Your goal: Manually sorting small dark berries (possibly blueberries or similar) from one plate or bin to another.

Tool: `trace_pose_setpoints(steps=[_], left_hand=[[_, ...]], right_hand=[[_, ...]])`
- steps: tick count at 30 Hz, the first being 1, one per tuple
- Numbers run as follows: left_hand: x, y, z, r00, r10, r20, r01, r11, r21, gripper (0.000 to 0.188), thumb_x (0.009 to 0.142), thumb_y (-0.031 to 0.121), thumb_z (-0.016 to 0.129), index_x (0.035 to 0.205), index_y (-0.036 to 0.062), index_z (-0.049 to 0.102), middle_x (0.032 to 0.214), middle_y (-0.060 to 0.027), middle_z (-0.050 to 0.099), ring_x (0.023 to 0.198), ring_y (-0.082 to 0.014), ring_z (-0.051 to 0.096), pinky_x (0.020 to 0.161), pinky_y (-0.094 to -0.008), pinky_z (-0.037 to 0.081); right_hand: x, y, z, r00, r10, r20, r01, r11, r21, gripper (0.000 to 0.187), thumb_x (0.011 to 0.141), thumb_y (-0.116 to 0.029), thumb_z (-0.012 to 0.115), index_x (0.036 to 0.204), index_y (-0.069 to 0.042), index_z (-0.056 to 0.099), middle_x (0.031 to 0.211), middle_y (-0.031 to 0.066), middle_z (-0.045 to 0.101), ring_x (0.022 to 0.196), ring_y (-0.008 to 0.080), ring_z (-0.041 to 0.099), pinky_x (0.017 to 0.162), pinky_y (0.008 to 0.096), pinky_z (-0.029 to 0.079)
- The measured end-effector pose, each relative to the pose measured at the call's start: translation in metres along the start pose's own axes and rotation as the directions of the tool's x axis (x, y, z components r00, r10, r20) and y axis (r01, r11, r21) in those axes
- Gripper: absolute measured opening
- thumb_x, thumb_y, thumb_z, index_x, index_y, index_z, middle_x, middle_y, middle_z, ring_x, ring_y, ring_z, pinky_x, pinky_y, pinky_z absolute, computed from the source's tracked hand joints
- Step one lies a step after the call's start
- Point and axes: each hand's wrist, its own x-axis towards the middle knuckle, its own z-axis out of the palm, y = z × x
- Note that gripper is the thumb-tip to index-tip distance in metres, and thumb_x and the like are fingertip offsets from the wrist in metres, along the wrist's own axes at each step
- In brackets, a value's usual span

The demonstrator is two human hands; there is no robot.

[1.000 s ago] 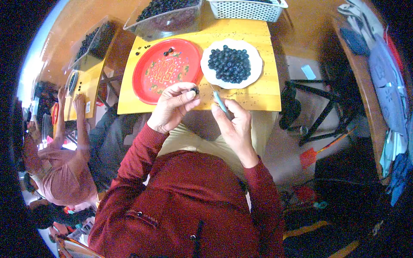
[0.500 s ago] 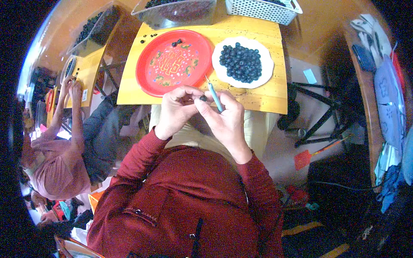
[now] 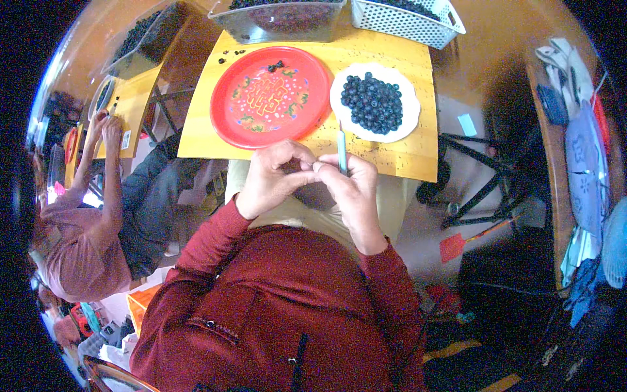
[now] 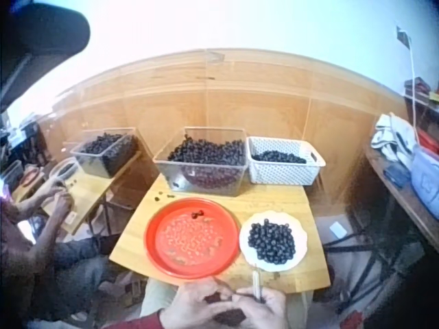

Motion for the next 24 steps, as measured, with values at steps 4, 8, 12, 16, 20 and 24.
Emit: trace_pose_setpoints(steps=[4, 8, 12, 16, 20, 24], left_hand=[[0.000, 0.000, -0.002, 0.991, -0.121, 0.060, 0.133, 0.952, -0.275, 0.019, 0.080, 0.009, 0.082, 0.094, 0.0011, 0.072, 0.081, -0.0038, 0.067, 0.077, -0.0107, 0.066, 0.070, -0.0253, 0.055], [-0.005, -0.006, 0.001, 0.974, -0.201, 0.110, 0.229, 0.849, -0.476, 0.016, 0.084, 0.004, 0.077, 0.100, 0.0005, 0.073, 0.089, -0.0027, 0.071, 0.083, -0.0092, 0.066, 0.076, -0.0238, 0.055], [-0.006, -0.006, 0.002, 0.959, -0.239, 0.149, 0.281, 0.781, -0.558, 0.017, 0.085, 0.001, 0.075, 0.102, -0.0029, 0.071, 0.093, -0.0074, 0.073, 0.085, -0.0111, 0.068, 0.078, -0.0253, 0.056], [-0.009, -0.006, 0.003, 0.948, -0.252, 0.193, 0.310, 0.609, -0.730, 0.017, 0.087, -0.002, 0.072, 0.104, -0.0049, 0.069, 0.092, -0.0120, 0.073, 0.085, -0.0146, 0.069, 0.079, -0.0275, 0.057], [-0.010, -0.009, 0.002, 0.935, -0.266, 0.233, 0.347, 0.564, -0.749, 0.017, 0.089, 0.002, 0.071, 0.104, -0.0050, 0.068, 0.092, -0.0131, 0.073, 0.085, -0.0173, 0.070, 0.078, -0.0284, 0.057], [-0.013, -0.007, 0.001, 0.916, -0.301, 0.265, 0.390, 0.516, -0.763, 0.017, 0.091, 0.004, 0.070, 0.105, -0.0053, 0.068, 0.093, -0.0144, 0.073, 0.085, -0.0184, 0.070, 0.078, -0.0288, 0.058]], right_hand=[[-0.003, 0.005, 0.000, 0.999, 0.039, -0.004, -0.037, 0.975, 0.217, 0.011, 0.090, -0.005, 0.068, 0.099, 0.001, 0.068, 0.067, -0.0049, 0.056, 0.047, -0.0002, 0.041, 0.042, 0.0180, 0.028], [-0.005, 0.005, -0.001, 0.999, 0.029, 0.021, -0.034, 0.968, 0.249, 0.011, 0.091, -0.004, 0.067, 0.101, 0.001, 0.067, 0.067, -0.0045, 0.057, 0.048, -0.0003, 0.042, 0.043, 0.0173, 0.028], [-0.007, 0.007, -0.002, 0.999, -0.009, 0.039, -0.001, 0.965, 0.262, 0.014, 0.092, -0.007, 0.068, 0.103, 0.002, 0.068, 0.070, -0.0022, 0.061, 0.049, -0.0003, 0.042, 0.043, 0.0168, 0.029], [-0.009, 0.011, -0.004, 0.994, -0.079, 0.078, 0.060, 0.972, 0.226, 0.018, 0.094, -0.011, 0.068, 0.105, 0.002, 0.068, 0.078, 0.0032, 0.068, 0.049, 0.0001, 0.043, 0.043, 0.0166, 0.031], [-0.008, 0.009, -0.005, 0.990, -0.086, 0.108, 0.065, 0.980, 0.188, 0.018, 0.096, -0.013, 0.066, 0.106, 0.002, 0.068, 0.082, 0.0053, 0.070, 0.050, 0.0002, 0.044, 0.043, 0.0166, 0.031], [-0.008, 0.007, -0.005, 0.988, -0.069, 0.141, 0.044, 0.984, 0.175, 0.019, 0.097, -0.015, 0.065, 0.105, 0.002, 0.068, 0.081, 0.0044, 0.070, 0.050, 0.0003, 0.045, 0.043, 0.0165, 0.031]])
